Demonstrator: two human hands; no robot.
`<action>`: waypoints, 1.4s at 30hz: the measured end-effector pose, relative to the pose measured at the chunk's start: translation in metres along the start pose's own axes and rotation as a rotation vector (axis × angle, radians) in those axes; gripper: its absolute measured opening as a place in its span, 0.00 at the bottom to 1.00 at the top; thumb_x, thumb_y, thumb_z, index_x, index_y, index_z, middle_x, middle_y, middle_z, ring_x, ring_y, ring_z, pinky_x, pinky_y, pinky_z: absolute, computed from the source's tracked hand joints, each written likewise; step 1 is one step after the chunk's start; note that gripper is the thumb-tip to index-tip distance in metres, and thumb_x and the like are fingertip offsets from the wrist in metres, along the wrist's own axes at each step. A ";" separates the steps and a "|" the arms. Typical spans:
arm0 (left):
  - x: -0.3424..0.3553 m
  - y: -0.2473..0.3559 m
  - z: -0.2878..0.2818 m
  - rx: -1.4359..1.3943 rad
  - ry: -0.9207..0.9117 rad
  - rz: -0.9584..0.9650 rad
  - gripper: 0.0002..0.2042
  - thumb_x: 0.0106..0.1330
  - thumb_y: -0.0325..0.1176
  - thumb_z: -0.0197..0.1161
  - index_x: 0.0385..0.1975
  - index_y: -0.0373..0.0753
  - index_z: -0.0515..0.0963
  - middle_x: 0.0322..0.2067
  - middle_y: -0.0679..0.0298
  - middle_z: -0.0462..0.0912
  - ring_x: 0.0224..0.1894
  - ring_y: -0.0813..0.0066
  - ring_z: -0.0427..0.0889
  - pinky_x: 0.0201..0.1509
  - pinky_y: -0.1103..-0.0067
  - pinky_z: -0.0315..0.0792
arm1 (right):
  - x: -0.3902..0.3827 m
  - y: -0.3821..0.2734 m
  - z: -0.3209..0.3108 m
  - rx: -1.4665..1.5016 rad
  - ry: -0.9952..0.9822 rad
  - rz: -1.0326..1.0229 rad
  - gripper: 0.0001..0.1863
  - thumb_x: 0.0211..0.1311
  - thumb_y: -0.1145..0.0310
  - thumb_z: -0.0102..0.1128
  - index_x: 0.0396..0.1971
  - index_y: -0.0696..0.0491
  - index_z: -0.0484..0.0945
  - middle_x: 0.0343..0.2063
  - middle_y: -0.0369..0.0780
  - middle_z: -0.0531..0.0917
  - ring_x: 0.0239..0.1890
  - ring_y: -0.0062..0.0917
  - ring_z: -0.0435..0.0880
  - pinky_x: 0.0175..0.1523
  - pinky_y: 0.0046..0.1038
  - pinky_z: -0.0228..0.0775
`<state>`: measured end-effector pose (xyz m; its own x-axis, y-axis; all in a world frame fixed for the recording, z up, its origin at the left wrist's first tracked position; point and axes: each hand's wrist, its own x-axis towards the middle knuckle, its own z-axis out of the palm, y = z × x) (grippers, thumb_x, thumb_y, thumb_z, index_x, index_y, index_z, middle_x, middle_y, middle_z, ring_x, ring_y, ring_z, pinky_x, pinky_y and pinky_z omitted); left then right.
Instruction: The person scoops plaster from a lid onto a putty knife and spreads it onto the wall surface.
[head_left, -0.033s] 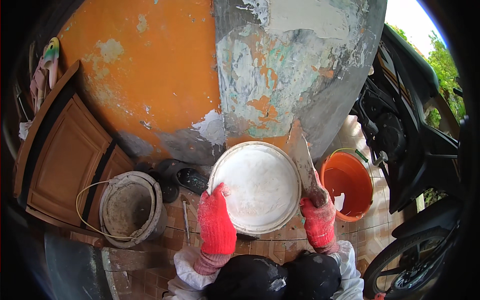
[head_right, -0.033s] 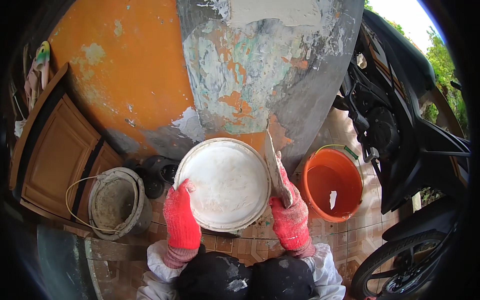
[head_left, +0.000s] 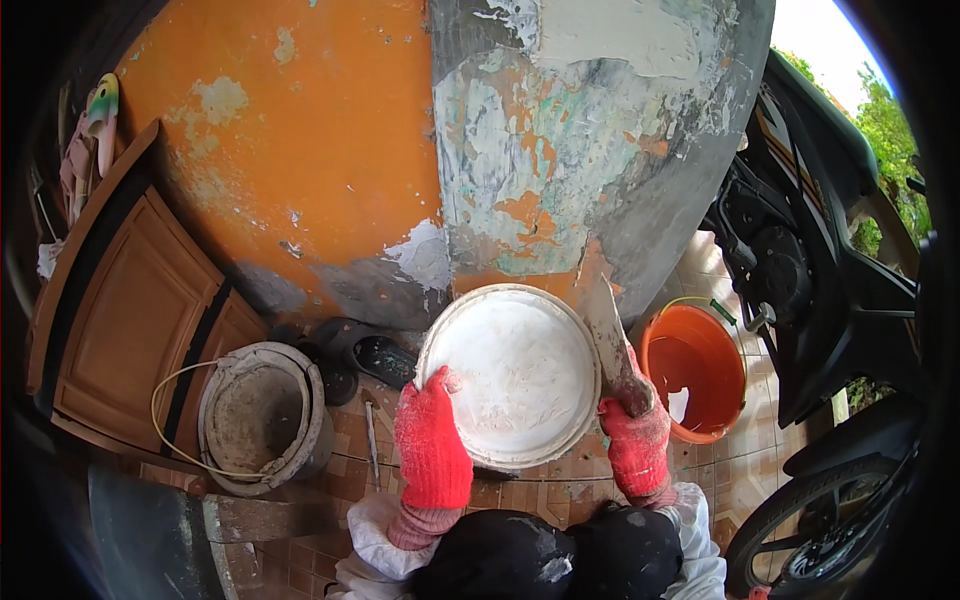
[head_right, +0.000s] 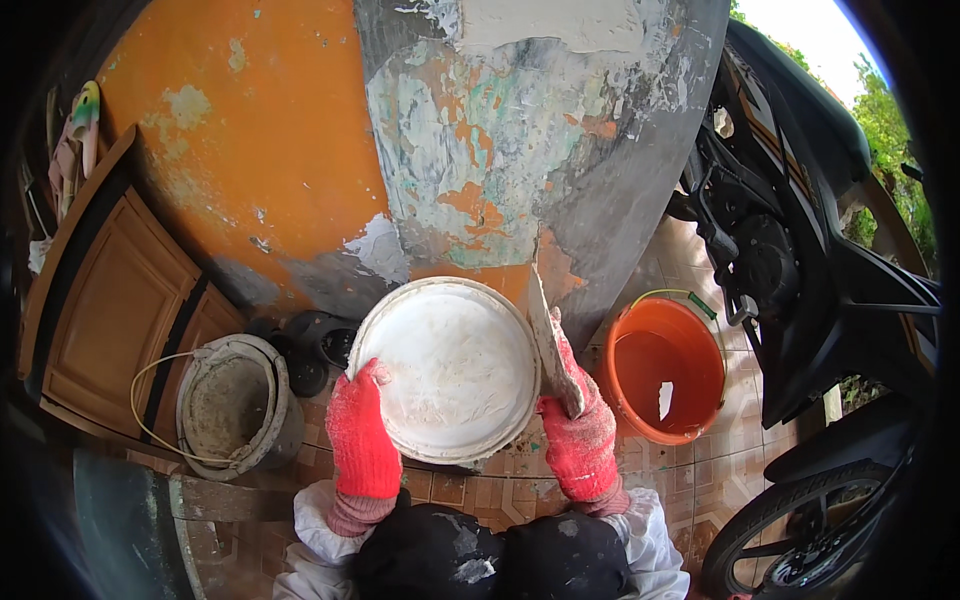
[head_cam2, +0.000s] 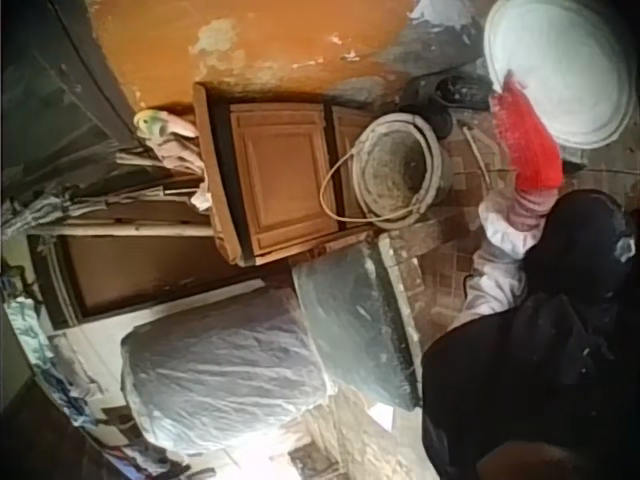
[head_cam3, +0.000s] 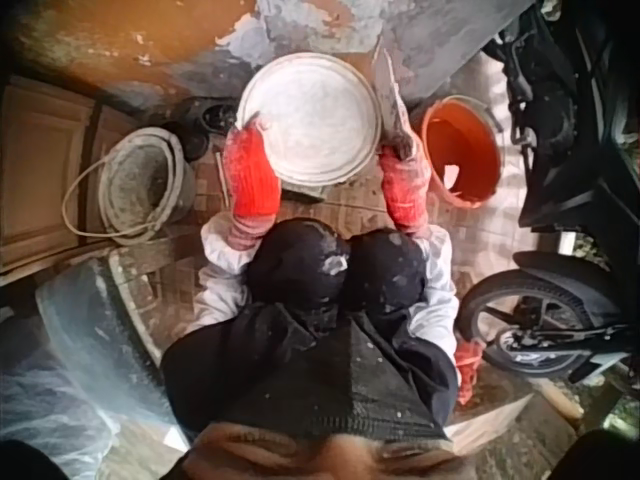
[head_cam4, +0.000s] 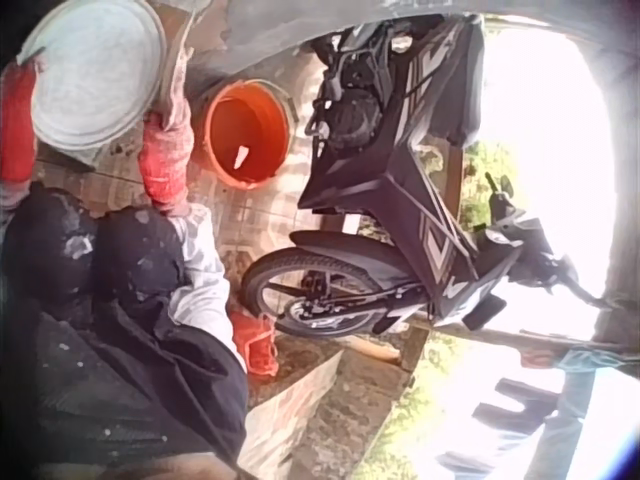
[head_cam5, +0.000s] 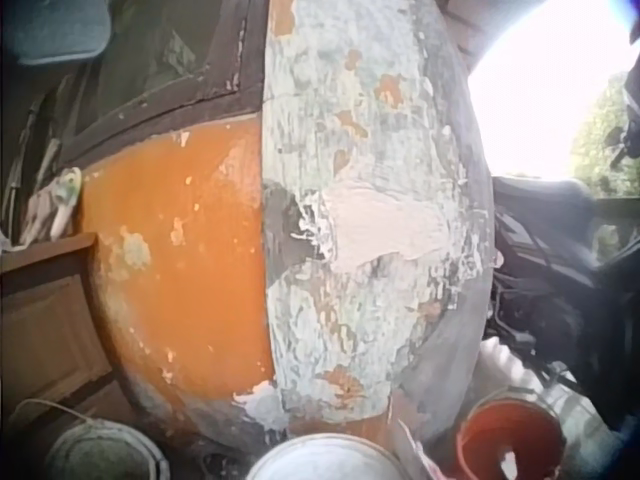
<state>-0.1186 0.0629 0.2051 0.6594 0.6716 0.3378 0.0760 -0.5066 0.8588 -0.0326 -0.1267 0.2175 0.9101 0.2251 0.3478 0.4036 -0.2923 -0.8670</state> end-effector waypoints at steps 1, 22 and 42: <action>0.000 -0.001 0.001 -0.085 0.031 -0.024 0.13 0.66 0.31 0.47 0.46 0.34 0.74 0.39 0.55 0.77 0.45 0.60 0.76 0.50 0.74 0.67 | -0.002 0.006 0.002 -0.017 0.001 0.009 0.30 0.49 0.80 0.54 0.57 0.52 0.70 0.33 0.36 0.79 0.27 0.17 0.74 0.34 0.22 0.69; -0.003 -0.010 0.016 -0.388 0.009 -0.336 0.14 0.69 0.33 0.44 0.44 0.35 0.76 0.38 0.54 0.77 0.44 0.59 0.77 0.49 0.72 0.69 | 0.002 0.031 0.010 -0.144 -0.152 -0.193 0.39 0.48 0.88 0.47 0.65 0.49 0.58 0.59 0.48 0.68 0.59 0.43 0.69 0.58 0.33 0.65; -0.005 -0.039 0.031 -0.680 0.066 -0.555 0.18 0.66 0.41 0.52 0.44 0.31 0.76 0.40 0.55 0.79 0.45 0.66 0.76 0.50 0.73 0.68 | -0.048 0.078 0.004 -0.120 -0.094 0.097 0.27 0.51 0.80 0.56 0.55 0.51 0.71 0.37 0.44 0.81 0.38 0.34 0.82 0.42 0.29 0.73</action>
<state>-0.1013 0.0627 0.1579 0.6130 0.7660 -0.1934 -0.1033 0.3203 0.9417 -0.0452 -0.1571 0.1318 0.9350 0.2745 0.2247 0.3275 -0.4246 -0.8441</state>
